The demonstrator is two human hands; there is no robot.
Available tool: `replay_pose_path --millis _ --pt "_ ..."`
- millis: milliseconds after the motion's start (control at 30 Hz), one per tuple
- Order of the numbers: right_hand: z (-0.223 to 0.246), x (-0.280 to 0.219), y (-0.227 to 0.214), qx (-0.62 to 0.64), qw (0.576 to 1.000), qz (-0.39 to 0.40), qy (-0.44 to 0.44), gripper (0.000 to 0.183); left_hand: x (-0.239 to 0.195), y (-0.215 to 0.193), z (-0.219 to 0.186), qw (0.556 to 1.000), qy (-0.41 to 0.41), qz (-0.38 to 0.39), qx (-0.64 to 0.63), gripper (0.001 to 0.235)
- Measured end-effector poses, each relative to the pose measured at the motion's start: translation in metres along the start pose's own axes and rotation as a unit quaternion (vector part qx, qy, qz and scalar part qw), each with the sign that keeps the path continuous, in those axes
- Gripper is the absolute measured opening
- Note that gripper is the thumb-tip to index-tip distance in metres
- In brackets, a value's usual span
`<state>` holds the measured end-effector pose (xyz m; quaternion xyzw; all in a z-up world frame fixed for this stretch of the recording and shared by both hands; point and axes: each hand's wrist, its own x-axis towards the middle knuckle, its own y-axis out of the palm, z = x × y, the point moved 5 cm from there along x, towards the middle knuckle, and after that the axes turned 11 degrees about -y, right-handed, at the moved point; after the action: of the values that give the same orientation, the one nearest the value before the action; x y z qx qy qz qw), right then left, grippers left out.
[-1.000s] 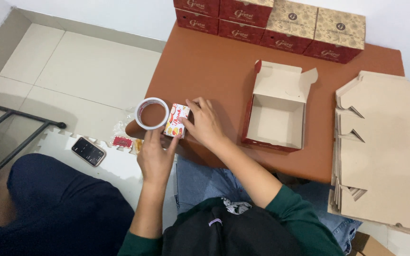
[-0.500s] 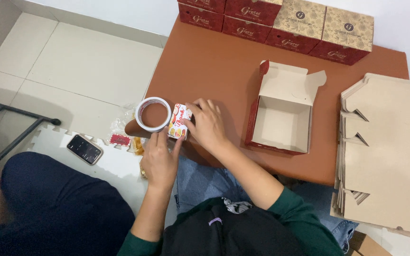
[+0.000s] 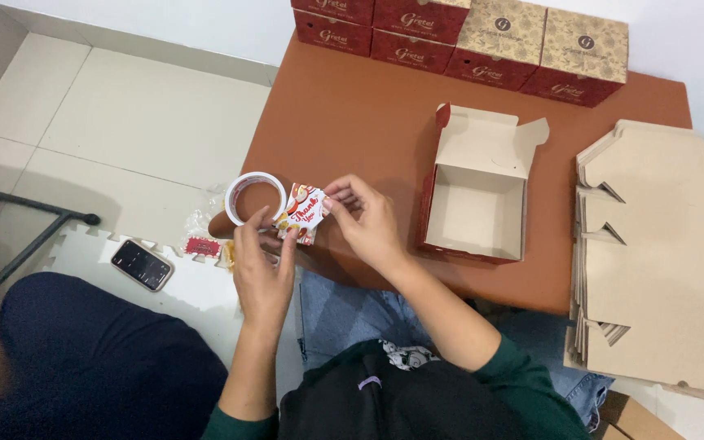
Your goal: The person assembles flat cardboard box blanks into finished boxes by folding along pre-scored lines and tucking flaps. They place a small thank-you card inside each box, close the lid, and stack the completed boxes on the table.
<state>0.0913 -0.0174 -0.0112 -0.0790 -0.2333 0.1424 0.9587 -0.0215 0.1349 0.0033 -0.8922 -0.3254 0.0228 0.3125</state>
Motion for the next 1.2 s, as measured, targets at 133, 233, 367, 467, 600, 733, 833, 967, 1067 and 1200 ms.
replay_pose_path --millis 133,233,367,467,600,733,833,967,1067,1200 --pt "0.030 -0.015 -0.032 0.034 0.998 -0.045 0.012 0.013 0.005 -0.006 -0.024 0.991 -0.043 0.025 -0.121 0.040" --pt "0.052 -0.030 -0.060 0.038 0.996 -0.081 0.019 0.016 0.009 0.014 -0.026 0.964 -0.058 0.085 -0.247 0.018" --pt "0.067 -0.052 -0.111 -0.007 0.989 -0.144 0.012 0.013 0.009 0.041 -0.064 0.932 -0.048 0.174 -0.315 0.016" --pt "0.071 -0.071 -0.152 -0.032 0.982 -0.186 0.021 0.013 -0.002 0.068 -0.098 0.909 -0.027 0.255 -0.330 0.027" --pt "0.065 -0.091 -0.193 -0.078 0.973 -0.216 0.034 0.017 -0.021 0.097 -0.128 0.900 0.010 0.327 -0.287 0.040" --pt "0.071 -0.089 -0.214 -0.103 0.975 -0.193 0.026 0.017 -0.025 0.110 -0.142 0.926 0.031 0.306 -0.217 0.032" --pt "0.075 -0.077 -0.225 -0.199 0.970 -0.135 0.010 0.013 -0.021 0.118 -0.149 0.946 0.078 0.277 -0.148 0.021" --pt "0.066 -0.053 -0.228 -0.428 0.904 0.008 -0.016 0.009 -0.018 0.152 -0.156 0.940 0.244 0.217 0.099 0.013" --pt "0.026 -0.040 -0.219 -0.515 0.852 0.092 -0.025 0.007 -0.016 0.194 -0.142 0.905 0.338 0.166 0.195 0.013" --pt "-0.018 -0.029 -0.201 -0.562 0.808 0.174 -0.004 0.009 -0.020 0.228 -0.131 0.864 0.425 0.099 0.250 0.009"
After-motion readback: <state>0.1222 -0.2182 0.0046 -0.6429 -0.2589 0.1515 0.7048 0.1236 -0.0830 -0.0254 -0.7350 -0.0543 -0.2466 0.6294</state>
